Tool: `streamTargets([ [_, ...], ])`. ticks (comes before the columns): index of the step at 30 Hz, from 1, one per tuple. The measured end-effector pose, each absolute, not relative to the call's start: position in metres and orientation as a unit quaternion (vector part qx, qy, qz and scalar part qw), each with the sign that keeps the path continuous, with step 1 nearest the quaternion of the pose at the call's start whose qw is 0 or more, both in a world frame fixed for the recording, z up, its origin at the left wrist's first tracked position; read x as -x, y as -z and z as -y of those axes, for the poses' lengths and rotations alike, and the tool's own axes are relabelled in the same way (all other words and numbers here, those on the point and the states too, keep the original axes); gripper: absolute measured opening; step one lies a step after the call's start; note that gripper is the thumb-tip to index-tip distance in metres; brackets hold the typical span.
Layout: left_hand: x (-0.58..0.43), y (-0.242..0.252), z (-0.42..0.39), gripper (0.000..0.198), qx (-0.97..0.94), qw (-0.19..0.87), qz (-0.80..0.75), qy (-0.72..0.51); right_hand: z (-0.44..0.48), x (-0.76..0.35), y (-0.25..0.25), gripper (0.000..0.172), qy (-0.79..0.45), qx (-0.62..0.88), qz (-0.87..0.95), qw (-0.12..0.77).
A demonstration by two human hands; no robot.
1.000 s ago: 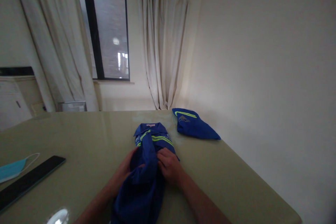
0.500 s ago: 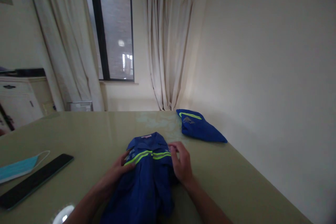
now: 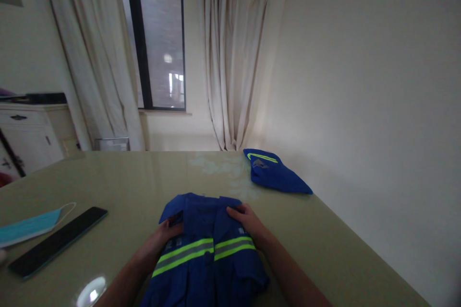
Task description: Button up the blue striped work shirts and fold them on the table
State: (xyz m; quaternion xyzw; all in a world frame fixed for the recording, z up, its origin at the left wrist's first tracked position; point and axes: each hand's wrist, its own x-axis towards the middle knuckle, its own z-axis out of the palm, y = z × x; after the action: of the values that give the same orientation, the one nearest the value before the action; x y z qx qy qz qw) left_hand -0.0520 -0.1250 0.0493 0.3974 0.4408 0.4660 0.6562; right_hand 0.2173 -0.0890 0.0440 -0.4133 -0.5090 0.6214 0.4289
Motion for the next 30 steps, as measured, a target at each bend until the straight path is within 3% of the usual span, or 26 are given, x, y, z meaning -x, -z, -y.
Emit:
streamTargets([
  [5, 0.079, -0.064, 0.126, 0.066, -0.42, 0.642, -0.424, -0.482, 0.084, -0.237, -0.059, 0.044, -0.378, 0.442, 0.581, 0.57],
  [9, 0.099, -0.073, 0.133, 0.063, -0.573, 0.627, -0.403, -0.341, 0.086, -0.257, -0.066, 0.043, -0.324, 0.476, 0.53, 0.623],
  [12, 0.102, -0.078, 0.133, 0.047, -0.668, 0.55, -0.442, -0.235, 0.094, -0.269, -0.072, 0.038, -0.246, 0.487, 0.546, 0.636],
  [16, 0.1, -0.108, 0.135, 0.03, -0.736, 0.244, -0.567, -0.279, 0.116, -0.279, -0.102, 0.028, -0.142, 0.456, 0.608, 0.634],
  [20, 0.093, -0.168, 0.137, 0.027, -0.611, -0.181, -0.642, -0.427, 0.117, -0.277, -0.164, 0.024, 0.047, 0.441, 0.636, 0.632],
  [22, 0.084, -0.198, 0.125, 0.028, -0.547, -0.289, -0.629, -0.472, 0.096, -0.269, -0.201, 0.028, 0.139, 0.467, 0.631, 0.603],
  [25, 0.065, -0.228, 0.094, 0.04, -0.531, -0.26, -0.636, -0.495, 0.045, -0.249, -0.243, 0.029, 0.155, 0.546, 0.612, 0.55],
  [28, 0.039, -0.225, 0.076, 0.061, -0.591, -0.221, -0.582, -0.513, 0.0, -0.233, -0.25, 0.028, 0.04, 0.573, 0.629, 0.524],
  [30, 0.022, -0.199, 0.084, 0.053, -0.65, -0.192, -0.533, -0.506, -0.012, -0.23, -0.229, 0.028, -0.003, 0.554, 0.656, 0.513],
])
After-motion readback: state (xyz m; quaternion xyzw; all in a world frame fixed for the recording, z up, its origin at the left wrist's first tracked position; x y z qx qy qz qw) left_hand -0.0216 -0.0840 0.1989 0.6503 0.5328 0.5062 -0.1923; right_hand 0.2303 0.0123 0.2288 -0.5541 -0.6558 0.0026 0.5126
